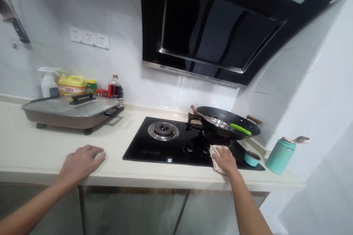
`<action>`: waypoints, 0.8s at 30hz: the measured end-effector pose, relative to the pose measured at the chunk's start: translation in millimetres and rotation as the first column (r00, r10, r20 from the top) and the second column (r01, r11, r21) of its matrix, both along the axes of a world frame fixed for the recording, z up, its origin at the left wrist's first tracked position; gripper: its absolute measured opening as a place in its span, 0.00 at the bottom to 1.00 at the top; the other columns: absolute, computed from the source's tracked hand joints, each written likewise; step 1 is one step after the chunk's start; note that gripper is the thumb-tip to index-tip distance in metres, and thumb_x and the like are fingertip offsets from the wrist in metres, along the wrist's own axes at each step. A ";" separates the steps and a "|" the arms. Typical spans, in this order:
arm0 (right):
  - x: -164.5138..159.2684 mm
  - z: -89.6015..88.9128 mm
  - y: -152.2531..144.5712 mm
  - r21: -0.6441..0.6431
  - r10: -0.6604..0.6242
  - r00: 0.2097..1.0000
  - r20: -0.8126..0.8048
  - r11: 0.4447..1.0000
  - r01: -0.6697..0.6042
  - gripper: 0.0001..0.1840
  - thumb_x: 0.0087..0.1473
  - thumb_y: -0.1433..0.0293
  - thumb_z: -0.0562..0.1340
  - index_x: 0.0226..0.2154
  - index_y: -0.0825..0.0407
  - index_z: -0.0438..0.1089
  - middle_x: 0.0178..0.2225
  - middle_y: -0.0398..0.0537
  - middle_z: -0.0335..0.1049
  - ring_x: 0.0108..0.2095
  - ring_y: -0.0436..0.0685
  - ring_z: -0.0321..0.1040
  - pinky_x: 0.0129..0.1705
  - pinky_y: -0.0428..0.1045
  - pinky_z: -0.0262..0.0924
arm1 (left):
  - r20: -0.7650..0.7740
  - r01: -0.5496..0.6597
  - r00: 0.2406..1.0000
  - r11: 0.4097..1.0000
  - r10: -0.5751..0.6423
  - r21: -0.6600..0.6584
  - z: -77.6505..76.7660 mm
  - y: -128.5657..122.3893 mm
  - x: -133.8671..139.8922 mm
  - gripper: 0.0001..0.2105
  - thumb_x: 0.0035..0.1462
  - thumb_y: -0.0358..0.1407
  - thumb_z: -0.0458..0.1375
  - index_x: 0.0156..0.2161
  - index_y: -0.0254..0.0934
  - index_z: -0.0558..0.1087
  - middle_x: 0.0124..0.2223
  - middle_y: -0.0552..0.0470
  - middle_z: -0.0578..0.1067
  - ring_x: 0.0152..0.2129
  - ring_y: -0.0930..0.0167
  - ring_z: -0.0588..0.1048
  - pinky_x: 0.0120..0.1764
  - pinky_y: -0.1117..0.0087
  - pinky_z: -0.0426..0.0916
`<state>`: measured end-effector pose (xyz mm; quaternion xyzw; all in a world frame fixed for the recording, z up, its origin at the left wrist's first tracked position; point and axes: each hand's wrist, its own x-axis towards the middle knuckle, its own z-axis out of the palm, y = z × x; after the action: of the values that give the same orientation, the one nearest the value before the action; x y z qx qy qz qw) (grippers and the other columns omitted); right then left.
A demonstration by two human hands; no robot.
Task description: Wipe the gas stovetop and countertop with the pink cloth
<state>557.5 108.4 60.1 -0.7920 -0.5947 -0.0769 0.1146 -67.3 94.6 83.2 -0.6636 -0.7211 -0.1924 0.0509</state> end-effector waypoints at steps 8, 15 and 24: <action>-38.2 8.4 -21.9 -0.020 -0.031 0.995 0.091 0.999 0.033 0.28 0.66 0.58 0.50 0.63 0.45 0.70 0.65 0.54 0.65 0.63 0.71 0.60 0.61 0.63 0.57 | 0.030 0.003 1.000 0.999 -0.004 0.040 -2.4 0.4 0.8 0.23 0.60 0.49 0.48 0.48 0.43 0.82 0.56 0.43 0.78 0.54 0.52 0.72 0.55 0.52 0.64; -104.1 4.4 -66.1 0.079 0.134 0.965 0.226 0.985 -0.155 0.21 0.65 0.62 0.53 0.49 0.51 0.78 0.50 0.61 0.74 0.51 0.69 0.66 0.57 0.61 0.58 | 0.037 0.023 0.999 0.999 -0.024 0.030 -2.7 -0.1 3.2 0.23 0.61 0.48 0.48 0.49 0.44 0.82 0.56 0.44 0.78 0.54 0.52 0.72 0.55 0.53 0.63; -117.8 21.6 -16.3 0.036 0.265 0.962 -0.062 0.964 -0.263 0.24 0.60 0.65 0.55 0.57 0.49 0.72 0.58 0.52 0.72 0.56 0.60 0.69 0.59 0.52 0.60 | 0.052 0.049 0.997 0.992 -0.055 0.119 -15.2 1.9 -0.7 0.20 0.61 0.45 0.50 0.46 0.42 0.83 0.54 0.43 0.79 0.52 0.53 0.73 0.53 0.54 0.62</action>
<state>439.7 92.2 81.7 -0.7062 -0.6896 -0.0426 0.1543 -68.1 96.5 68.0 -0.6724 -0.6921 -0.2542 0.0649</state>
